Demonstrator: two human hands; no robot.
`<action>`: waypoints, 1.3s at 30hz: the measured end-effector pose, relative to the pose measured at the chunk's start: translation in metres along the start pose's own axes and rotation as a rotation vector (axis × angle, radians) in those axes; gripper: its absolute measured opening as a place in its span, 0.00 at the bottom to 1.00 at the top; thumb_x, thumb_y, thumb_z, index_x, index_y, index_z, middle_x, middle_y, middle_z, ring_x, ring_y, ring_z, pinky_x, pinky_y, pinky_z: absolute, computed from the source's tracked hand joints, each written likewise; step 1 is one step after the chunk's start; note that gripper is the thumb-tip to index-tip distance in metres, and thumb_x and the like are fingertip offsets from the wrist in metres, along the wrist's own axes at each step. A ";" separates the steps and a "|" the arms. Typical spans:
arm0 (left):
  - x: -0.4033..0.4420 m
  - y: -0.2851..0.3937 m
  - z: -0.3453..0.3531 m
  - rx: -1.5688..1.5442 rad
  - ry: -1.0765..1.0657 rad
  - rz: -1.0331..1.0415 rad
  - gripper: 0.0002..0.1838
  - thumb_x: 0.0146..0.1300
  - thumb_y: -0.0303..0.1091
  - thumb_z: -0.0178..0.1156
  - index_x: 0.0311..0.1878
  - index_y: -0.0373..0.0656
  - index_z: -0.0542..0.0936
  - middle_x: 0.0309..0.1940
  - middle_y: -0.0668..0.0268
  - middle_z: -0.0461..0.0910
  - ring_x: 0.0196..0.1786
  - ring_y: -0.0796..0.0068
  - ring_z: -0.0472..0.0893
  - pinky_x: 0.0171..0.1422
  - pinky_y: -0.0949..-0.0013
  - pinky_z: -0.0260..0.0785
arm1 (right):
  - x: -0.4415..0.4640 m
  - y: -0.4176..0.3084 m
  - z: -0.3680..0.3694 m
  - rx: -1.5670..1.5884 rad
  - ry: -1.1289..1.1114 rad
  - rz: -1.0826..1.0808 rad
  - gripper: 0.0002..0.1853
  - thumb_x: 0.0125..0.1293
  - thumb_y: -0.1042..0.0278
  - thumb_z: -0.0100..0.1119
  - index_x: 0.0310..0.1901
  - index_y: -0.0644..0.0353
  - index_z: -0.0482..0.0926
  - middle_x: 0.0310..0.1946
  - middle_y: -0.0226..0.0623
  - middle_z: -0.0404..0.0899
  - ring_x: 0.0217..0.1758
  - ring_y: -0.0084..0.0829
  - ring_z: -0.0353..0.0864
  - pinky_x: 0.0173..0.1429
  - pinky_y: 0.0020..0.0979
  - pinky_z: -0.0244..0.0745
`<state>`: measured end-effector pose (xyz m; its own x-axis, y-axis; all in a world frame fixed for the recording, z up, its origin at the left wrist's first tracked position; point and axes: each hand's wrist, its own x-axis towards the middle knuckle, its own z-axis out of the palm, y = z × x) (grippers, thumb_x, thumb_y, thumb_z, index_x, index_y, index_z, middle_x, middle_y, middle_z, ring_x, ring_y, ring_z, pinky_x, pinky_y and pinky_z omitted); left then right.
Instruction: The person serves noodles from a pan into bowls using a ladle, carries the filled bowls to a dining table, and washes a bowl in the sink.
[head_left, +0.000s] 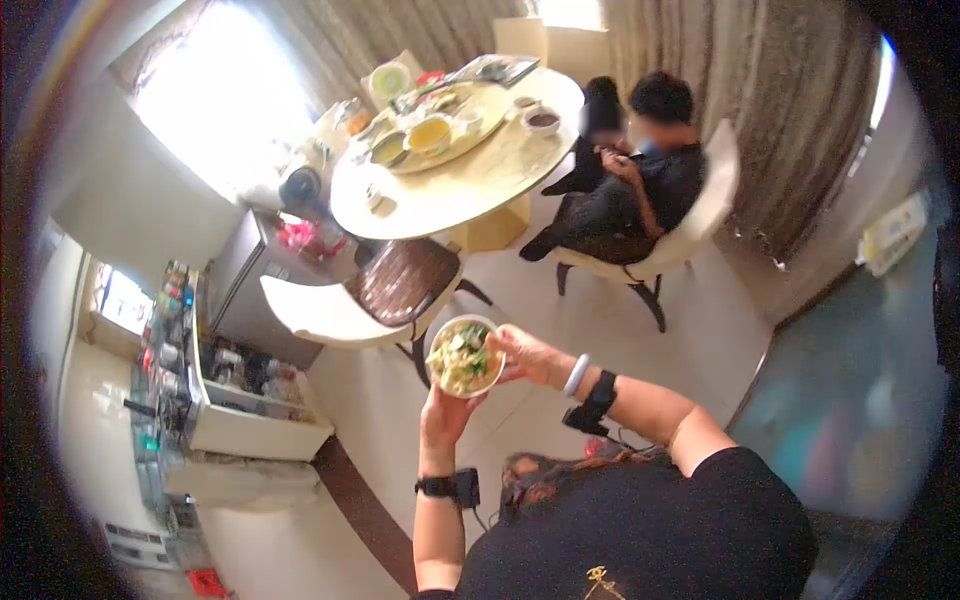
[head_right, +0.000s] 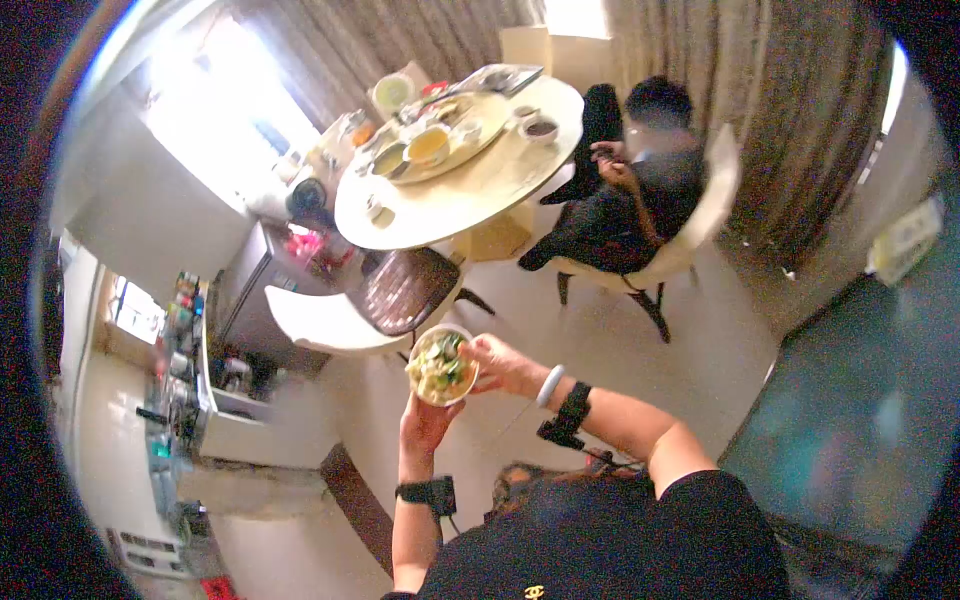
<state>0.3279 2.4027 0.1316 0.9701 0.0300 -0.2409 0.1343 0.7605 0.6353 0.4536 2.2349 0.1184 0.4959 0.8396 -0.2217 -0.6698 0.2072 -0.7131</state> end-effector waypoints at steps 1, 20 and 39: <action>0.020 0.008 -0.010 -0.013 -0.036 -0.019 0.25 0.71 0.49 0.39 0.67 0.50 0.59 0.65 0.61 0.62 0.63 0.59 0.68 0.58 0.51 0.68 | 0.012 -0.012 -0.002 0.009 0.019 -0.019 0.37 0.54 0.36 0.60 0.52 0.59 0.61 0.48 0.37 0.71 0.51 0.30 0.75 0.48 0.37 0.79; 0.374 0.201 -0.115 0.052 -0.104 -0.272 0.27 0.71 0.52 0.37 0.68 0.50 0.58 0.65 0.62 0.63 0.63 0.60 0.67 0.62 0.53 0.65 | 0.350 -0.121 -0.109 0.161 0.134 -0.169 0.36 0.51 0.35 0.62 0.52 0.54 0.63 0.48 0.33 0.71 0.51 0.32 0.75 0.51 0.42 0.77; 0.615 0.216 -0.218 0.097 0.074 -0.300 0.25 0.72 0.49 0.36 0.67 0.47 0.60 0.62 0.61 0.66 0.62 0.62 0.69 0.63 0.54 0.66 | 0.544 -0.175 -0.252 0.255 0.343 -0.024 0.36 0.55 0.43 0.63 0.60 0.56 0.63 0.53 0.35 0.69 0.57 0.34 0.71 0.54 0.43 0.74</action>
<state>0.9091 2.7264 -0.0391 0.8672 -0.1364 -0.4789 0.4344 0.6776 0.5935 0.9806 2.5289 -0.0451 0.6394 0.6261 -0.4462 -0.7496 0.3784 -0.5431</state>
